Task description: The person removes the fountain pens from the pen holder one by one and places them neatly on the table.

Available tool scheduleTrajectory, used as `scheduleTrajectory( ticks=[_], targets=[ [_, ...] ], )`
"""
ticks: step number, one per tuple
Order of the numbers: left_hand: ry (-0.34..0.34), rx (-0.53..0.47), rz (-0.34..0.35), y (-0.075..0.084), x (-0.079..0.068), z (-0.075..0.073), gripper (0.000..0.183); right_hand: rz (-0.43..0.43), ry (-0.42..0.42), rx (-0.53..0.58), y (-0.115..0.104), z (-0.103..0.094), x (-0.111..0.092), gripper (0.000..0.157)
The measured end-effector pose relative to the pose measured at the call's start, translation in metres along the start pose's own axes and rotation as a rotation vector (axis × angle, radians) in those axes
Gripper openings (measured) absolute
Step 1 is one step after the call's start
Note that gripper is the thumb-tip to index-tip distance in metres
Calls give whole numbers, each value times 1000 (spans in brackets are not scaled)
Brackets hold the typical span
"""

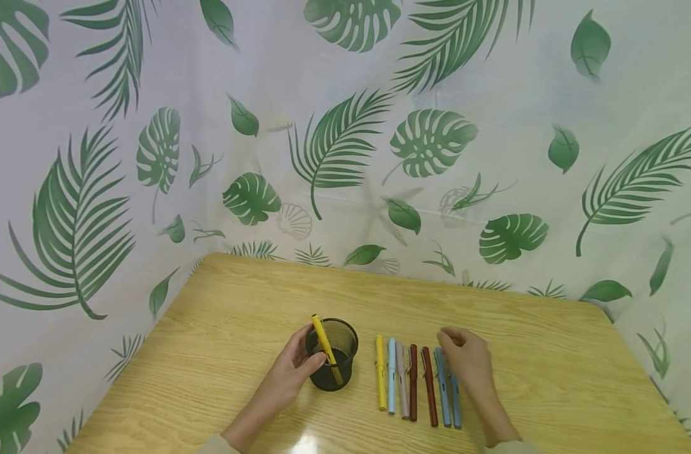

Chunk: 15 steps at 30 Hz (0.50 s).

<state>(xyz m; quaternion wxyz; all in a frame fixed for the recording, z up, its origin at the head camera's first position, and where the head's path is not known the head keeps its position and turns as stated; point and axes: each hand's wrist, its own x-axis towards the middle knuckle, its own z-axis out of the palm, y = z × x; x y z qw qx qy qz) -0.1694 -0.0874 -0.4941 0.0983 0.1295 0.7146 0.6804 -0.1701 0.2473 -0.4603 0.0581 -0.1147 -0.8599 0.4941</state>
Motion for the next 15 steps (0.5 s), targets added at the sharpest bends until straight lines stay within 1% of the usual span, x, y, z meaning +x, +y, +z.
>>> scheduleTrajectory(
  ticks=[4,7,11,15],
  targets=[
    [-4,9,-5,-2,0,-1,74,-12,-12,23,-10,11,0,38],
    [-7,10,-10,-3,0,-1,74,-37,-38,47,-15,19,2,39],
    [3,-8,-9,-1,-1,0,73,-64,-69,72,-26,29,1,39],
    [12,-27,-8,1,-1,1,72,-71,-109,112,-37,39,1,38]
  ],
)
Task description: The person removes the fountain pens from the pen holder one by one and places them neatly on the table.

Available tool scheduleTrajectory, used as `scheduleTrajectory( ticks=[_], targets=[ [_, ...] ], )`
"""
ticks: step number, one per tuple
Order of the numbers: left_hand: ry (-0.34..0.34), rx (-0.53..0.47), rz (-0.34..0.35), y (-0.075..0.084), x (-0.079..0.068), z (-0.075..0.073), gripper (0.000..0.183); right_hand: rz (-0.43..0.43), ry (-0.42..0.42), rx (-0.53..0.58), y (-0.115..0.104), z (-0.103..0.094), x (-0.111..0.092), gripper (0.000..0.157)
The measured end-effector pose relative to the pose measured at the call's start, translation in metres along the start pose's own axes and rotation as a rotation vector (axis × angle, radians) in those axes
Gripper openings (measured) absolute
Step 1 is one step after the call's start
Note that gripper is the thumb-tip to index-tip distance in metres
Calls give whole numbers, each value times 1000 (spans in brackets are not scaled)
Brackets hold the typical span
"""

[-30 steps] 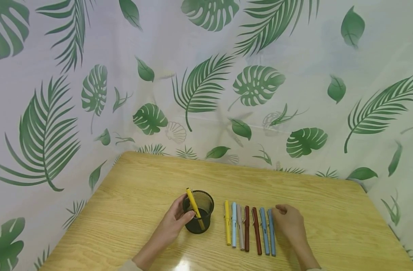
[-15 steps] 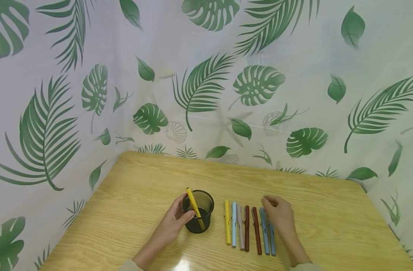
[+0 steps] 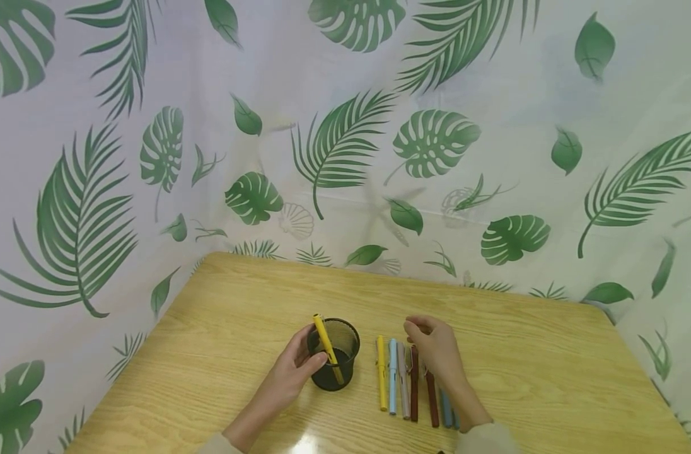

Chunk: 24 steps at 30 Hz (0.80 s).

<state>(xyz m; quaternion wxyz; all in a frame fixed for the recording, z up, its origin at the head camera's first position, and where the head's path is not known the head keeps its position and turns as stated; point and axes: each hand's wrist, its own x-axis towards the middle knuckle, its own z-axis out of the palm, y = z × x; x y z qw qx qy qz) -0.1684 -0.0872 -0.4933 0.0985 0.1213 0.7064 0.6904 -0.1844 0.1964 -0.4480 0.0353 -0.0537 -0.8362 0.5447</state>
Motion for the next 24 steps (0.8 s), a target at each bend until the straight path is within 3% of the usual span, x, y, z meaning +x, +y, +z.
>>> scheduleTrajectory(
  ticks=[13,24],
  targets=[
    [-12,4,13,-2,1,-1,71,-73,-154,151,-26,39,6,33],
    [-46,-10,12,-4,1,-2,71,-166,-205,94,-39,71,11,32]
  ],
)
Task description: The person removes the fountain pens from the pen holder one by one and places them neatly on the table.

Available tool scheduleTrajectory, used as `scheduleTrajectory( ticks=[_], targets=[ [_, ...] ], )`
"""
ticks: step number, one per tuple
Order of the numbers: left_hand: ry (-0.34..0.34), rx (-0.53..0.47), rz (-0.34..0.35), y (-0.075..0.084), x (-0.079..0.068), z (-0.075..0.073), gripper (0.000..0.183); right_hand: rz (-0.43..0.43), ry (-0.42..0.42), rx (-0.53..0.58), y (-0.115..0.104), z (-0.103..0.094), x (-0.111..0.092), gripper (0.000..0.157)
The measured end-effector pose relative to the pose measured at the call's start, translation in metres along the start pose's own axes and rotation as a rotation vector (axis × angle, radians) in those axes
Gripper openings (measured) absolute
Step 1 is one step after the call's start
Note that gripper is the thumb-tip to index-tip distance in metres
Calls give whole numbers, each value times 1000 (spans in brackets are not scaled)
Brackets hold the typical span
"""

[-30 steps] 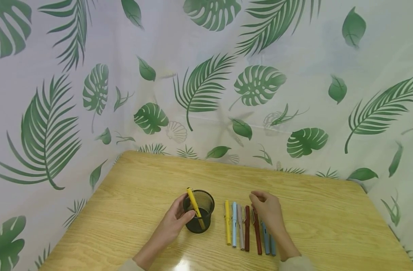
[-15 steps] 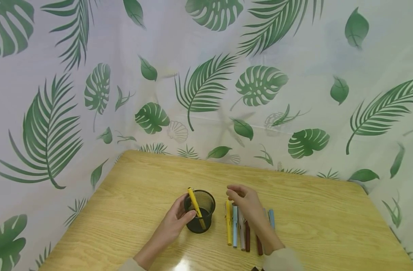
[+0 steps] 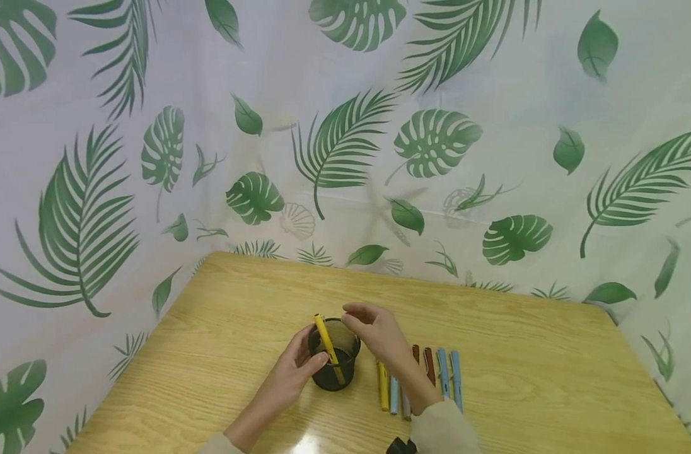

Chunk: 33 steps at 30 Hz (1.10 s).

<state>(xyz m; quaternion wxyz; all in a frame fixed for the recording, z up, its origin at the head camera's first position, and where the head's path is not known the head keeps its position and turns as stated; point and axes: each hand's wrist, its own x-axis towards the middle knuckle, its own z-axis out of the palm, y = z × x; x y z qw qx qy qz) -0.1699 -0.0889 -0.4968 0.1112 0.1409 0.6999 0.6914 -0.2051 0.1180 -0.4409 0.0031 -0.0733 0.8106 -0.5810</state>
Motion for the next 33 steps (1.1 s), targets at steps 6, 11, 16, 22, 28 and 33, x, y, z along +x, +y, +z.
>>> scheduleTrajectory(
  ticks=[6,11,16,22,28,33],
  targets=[
    [-6,6,-9,-1,-1,-1,72,-24,-50,-32,-2,10,6,35],
    [-26,2,-4,-1,-2,-1,71,-37,-120,-41,-2,16,12,37],
    [-36,17,4,-1,-2,-2,74,-22,-177,-68,-2,21,18,38],
    [-43,13,19,0,-2,-3,72,-15,-222,-73,0,26,22,33],
    [-41,-6,25,-2,-1,-3,69,-8,-185,-45,6,28,23,24],
    [-33,-5,23,-1,0,-3,70,13,-87,12,11,23,19,24]
  ],
)
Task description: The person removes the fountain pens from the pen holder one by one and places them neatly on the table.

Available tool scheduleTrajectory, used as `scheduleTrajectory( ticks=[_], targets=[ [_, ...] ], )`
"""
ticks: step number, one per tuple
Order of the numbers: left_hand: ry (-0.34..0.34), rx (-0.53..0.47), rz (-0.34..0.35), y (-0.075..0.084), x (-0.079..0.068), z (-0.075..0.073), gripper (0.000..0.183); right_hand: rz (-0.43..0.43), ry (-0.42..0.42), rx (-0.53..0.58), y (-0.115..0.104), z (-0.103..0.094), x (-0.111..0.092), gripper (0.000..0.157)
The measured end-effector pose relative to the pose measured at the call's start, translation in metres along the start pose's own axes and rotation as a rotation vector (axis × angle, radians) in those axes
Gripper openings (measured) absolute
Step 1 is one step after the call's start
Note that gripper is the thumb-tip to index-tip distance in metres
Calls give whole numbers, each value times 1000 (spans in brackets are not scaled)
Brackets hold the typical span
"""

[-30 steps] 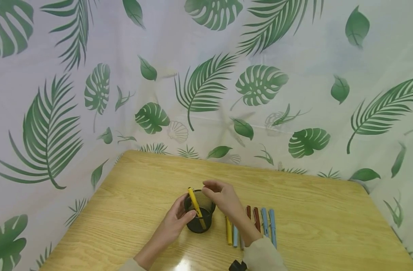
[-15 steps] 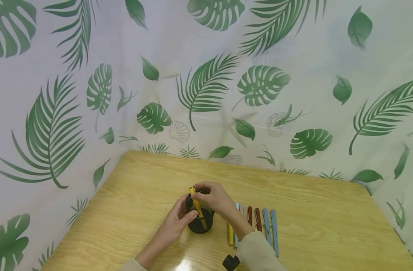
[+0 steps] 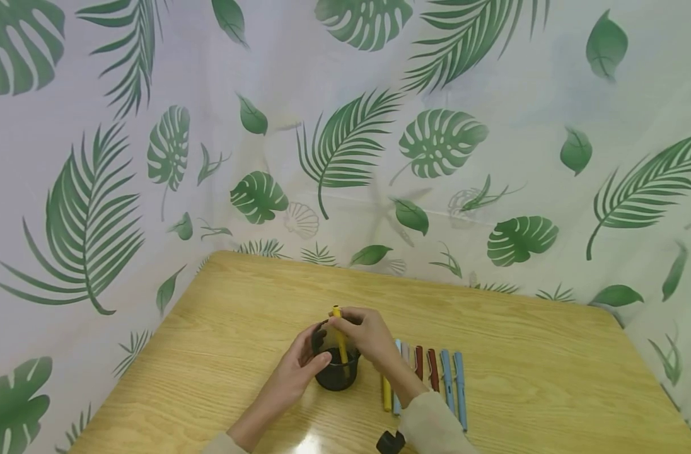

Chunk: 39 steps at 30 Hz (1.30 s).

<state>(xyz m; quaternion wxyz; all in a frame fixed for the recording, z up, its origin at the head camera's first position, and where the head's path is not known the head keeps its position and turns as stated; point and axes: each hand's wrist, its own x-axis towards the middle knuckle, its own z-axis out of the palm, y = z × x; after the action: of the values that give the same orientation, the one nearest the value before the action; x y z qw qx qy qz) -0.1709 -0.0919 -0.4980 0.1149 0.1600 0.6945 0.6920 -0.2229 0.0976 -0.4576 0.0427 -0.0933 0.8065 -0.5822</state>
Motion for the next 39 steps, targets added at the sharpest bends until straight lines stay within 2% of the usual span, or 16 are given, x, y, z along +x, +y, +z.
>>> scheduleTrajectory(
  ticks=[6,11,22,27,34,39],
  targets=[
    [8,3,-2,0,0,1,71,10,86,52,4,-11,-9,32],
    [29,15,-8,0,1,2,70,21,125,143,6,-19,-14,37],
    [67,21,-1,3,2,4,68,80,178,407,6,-38,-21,36],
    [66,7,3,2,2,4,68,73,226,544,8,-45,-24,34],
    [60,1,10,1,3,3,66,66,272,613,11,-54,-29,38],
    [58,-2,9,1,2,4,69,76,282,624,11,-68,-35,41]
  ],
)
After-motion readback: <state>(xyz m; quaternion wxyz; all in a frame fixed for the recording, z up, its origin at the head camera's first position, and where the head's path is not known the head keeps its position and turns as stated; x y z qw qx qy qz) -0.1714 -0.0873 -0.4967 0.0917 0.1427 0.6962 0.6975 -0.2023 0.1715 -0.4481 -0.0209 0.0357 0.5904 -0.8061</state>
